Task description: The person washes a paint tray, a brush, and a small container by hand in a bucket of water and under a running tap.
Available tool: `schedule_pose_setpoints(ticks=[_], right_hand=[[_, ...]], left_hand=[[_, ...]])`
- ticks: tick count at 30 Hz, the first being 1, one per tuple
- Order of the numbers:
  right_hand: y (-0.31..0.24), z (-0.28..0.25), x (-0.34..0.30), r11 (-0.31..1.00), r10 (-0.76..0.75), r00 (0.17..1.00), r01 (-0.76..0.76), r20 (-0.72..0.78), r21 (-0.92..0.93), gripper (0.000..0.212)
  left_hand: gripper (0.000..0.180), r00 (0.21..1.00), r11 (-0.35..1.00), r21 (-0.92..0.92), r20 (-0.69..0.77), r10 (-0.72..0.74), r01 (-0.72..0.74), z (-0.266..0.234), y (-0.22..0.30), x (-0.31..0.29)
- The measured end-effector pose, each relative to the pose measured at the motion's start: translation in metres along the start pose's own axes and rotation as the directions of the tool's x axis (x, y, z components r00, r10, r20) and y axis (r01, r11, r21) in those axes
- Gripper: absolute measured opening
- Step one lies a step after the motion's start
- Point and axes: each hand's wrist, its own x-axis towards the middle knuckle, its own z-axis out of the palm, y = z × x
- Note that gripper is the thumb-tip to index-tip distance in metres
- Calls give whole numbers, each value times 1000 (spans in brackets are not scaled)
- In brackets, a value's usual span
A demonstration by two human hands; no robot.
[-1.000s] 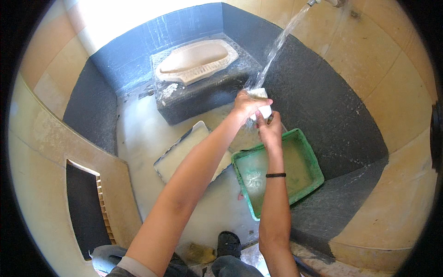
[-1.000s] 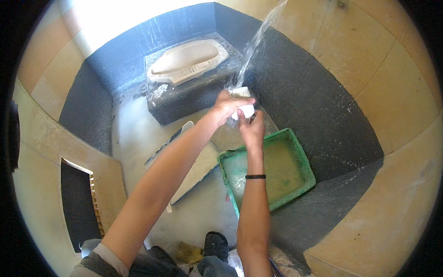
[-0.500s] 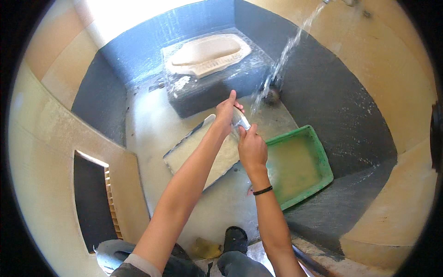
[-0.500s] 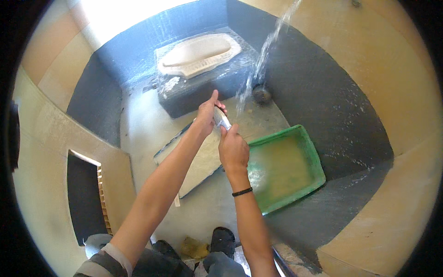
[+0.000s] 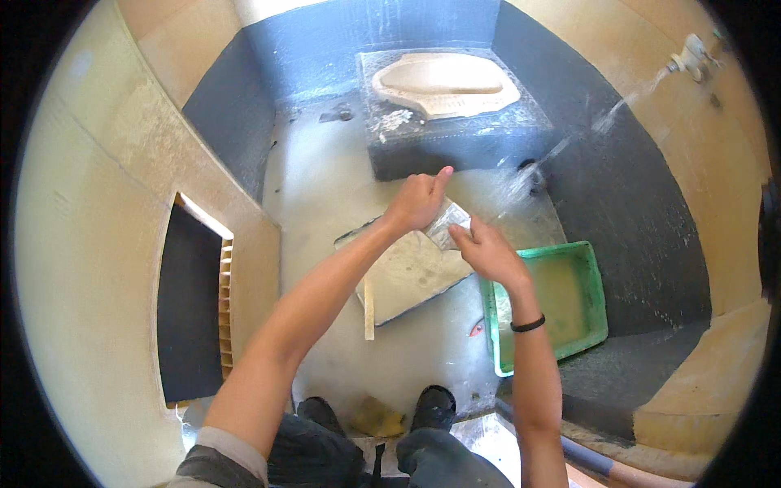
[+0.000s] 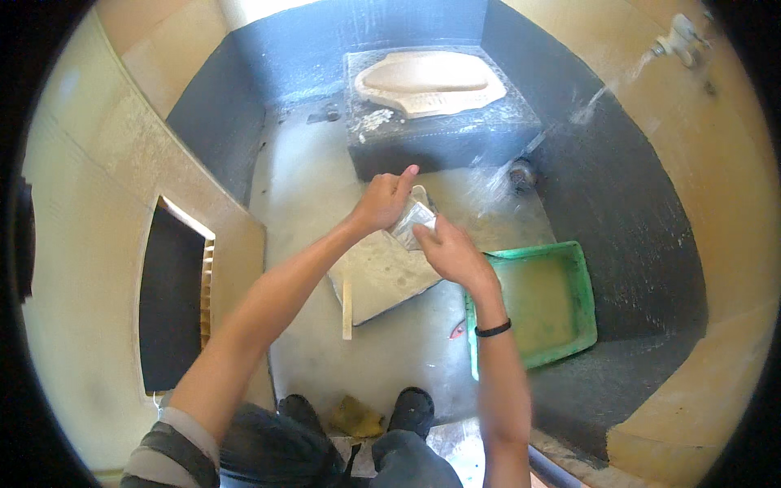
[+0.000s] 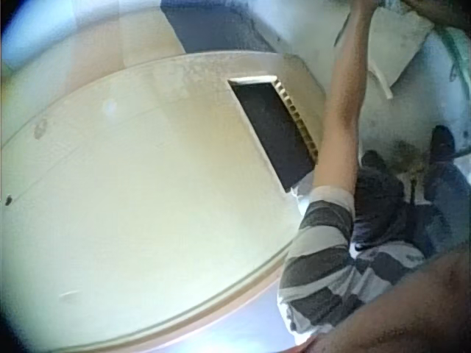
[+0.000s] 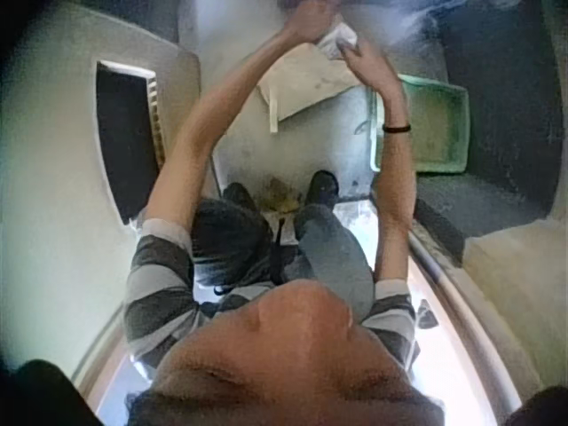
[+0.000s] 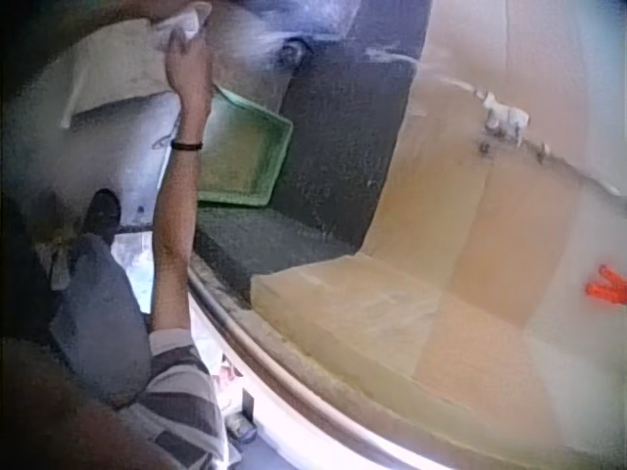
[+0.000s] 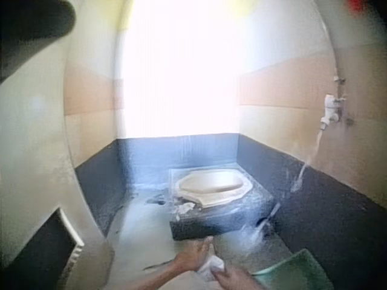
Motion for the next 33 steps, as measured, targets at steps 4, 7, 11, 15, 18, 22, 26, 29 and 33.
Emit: schedule_pose_setpoints(ticks=[4,7,11,15,18,22,26,29,33], right_hand=[[-31,-21,1,997,-66,998,66,-1,-32,42],[-78,-76,-3,999,-49,961,45,-271,-21,29],[-115,-67,21,975,-139,638,222,-757,9,24],[20,15,67,984,-74,696,-67,-714,-167,39],[88,81,46,900,224,957,-130,184,-417,46],[21,62,33,965,229,953,-249,199,83,40],[-50,15,11,910,235,946,-294,223,291,39],[-37,9,11,915,151,975,-201,163,349,41],[-23,-21,20,992,118,992,-120,55,37,47]], left_hand=[[70,983,966,189,-20,183,-176,-51,-13,1],[64,997,987,153,-35,63,-57,-111,-42,0],[42,953,750,632,62,-297,193,-175,-141,-51],[45,957,753,638,88,-278,160,-140,-149,-92],[55,908,619,785,270,-320,-16,-148,-144,-84],[76,756,881,372,475,-451,292,-112,-145,-94],[96,871,828,-334,369,-325,451,-61,-63,-75],[84,865,486,-716,439,-244,501,-40,-26,-56],[61,895,481,-765,434,-105,428,-24,-1,-43]])
